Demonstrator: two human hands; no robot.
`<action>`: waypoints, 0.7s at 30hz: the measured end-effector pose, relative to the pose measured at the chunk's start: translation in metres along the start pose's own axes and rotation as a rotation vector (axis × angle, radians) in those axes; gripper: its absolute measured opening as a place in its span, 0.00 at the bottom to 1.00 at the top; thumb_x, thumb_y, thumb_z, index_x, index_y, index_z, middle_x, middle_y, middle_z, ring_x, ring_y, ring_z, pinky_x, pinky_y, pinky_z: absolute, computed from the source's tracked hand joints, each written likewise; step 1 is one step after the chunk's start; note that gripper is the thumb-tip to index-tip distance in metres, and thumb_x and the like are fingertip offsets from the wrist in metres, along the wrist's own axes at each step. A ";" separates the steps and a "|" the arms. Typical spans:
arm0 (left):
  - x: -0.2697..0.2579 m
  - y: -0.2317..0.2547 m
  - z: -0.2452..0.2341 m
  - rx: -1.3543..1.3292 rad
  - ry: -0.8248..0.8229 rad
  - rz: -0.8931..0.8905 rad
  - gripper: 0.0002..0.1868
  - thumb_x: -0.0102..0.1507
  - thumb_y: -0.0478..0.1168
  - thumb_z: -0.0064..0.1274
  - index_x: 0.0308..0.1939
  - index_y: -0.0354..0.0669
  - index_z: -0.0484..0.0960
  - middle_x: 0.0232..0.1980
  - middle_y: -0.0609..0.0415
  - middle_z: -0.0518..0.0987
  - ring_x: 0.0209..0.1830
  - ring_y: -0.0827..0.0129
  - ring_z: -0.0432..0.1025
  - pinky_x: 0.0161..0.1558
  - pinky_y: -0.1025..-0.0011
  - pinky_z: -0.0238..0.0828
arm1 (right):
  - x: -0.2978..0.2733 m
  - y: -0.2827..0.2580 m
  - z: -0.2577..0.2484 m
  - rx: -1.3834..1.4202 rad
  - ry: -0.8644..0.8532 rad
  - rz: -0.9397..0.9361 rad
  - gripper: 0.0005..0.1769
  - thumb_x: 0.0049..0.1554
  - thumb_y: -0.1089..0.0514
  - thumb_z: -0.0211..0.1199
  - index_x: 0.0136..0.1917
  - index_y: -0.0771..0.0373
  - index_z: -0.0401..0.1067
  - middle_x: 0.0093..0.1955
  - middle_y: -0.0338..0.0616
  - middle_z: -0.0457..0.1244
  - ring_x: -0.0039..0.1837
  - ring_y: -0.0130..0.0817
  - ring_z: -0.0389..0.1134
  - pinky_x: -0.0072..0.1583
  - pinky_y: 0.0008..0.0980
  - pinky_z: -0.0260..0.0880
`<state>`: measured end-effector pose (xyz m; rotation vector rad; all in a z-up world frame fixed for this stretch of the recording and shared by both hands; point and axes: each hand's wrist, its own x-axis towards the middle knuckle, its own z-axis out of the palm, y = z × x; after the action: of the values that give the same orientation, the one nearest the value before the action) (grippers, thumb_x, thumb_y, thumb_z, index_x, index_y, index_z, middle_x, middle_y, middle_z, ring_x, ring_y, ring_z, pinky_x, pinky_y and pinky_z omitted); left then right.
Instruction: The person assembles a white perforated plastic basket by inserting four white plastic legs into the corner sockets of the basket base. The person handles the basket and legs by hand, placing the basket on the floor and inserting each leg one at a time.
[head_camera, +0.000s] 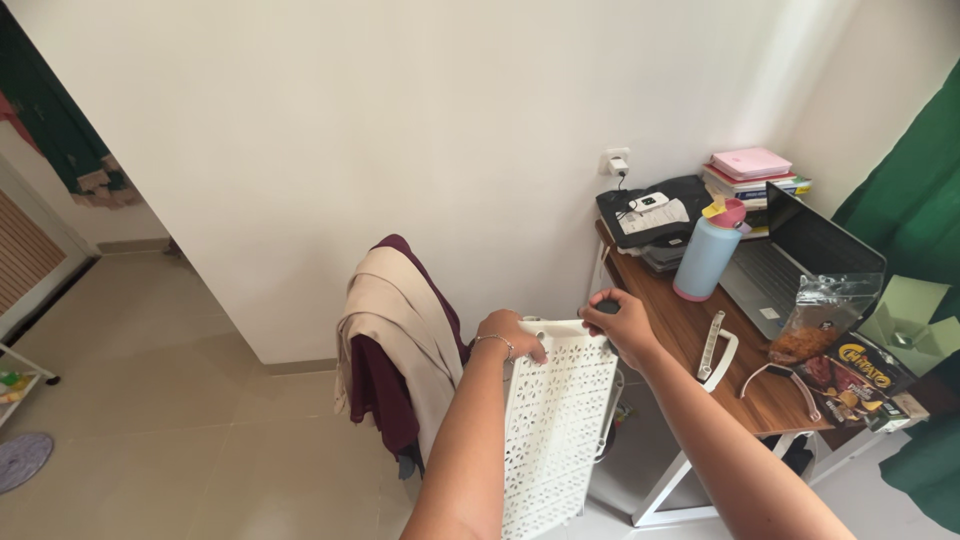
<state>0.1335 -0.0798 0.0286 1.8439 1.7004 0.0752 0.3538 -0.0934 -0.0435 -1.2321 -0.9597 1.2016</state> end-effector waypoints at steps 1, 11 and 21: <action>-0.003 0.000 0.000 0.001 0.002 -0.024 0.34 0.37 0.45 0.73 0.47 0.38 0.88 0.49 0.47 0.86 0.50 0.60 0.81 0.51 0.68 0.77 | 0.003 0.008 -0.001 -0.027 0.022 0.045 0.12 0.52 0.66 0.70 0.45 0.67 0.67 0.38 0.45 0.67 0.39 0.31 0.69 0.41 0.30 0.71; 0.003 -0.032 0.013 -0.086 0.059 -0.237 0.34 0.39 0.45 0.74 0.48 0.35 0.85 0.52 0.45 0.84 0.51 0.57 0.80 0.52 0.66 0.77 | 0.061 0.188 -0.010 0.218 0.119 0.392 0.13 0.55 0.68 0.61 0.53 0.74 0.67 0.49 0.49 0.62 0.50 0.37 0.65 0.51 0.36 0.76; 0.045 -0.061 0.028 -0.125 -0.056 -0.526 0.32 0.40 0.46 0.74 0.45 0.32 0.87 0.50 0.43 0.85 0.47 0.59 0.82 0.49 0.67 0.79 | 0.038 0.292 0.024 -0.241 0.215 0.399 0.19 0.52 0.66 0.71 0.56 0.70 0.71 0.43 0.56 0.70 0.37 0.35 0.69 0.41 0.35 0.74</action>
<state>0.1000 -0.0512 -0.0391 1.2506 2.0331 -0.0840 0.2962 -0.0691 -0.3324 -1.7685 -0.7326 1.2487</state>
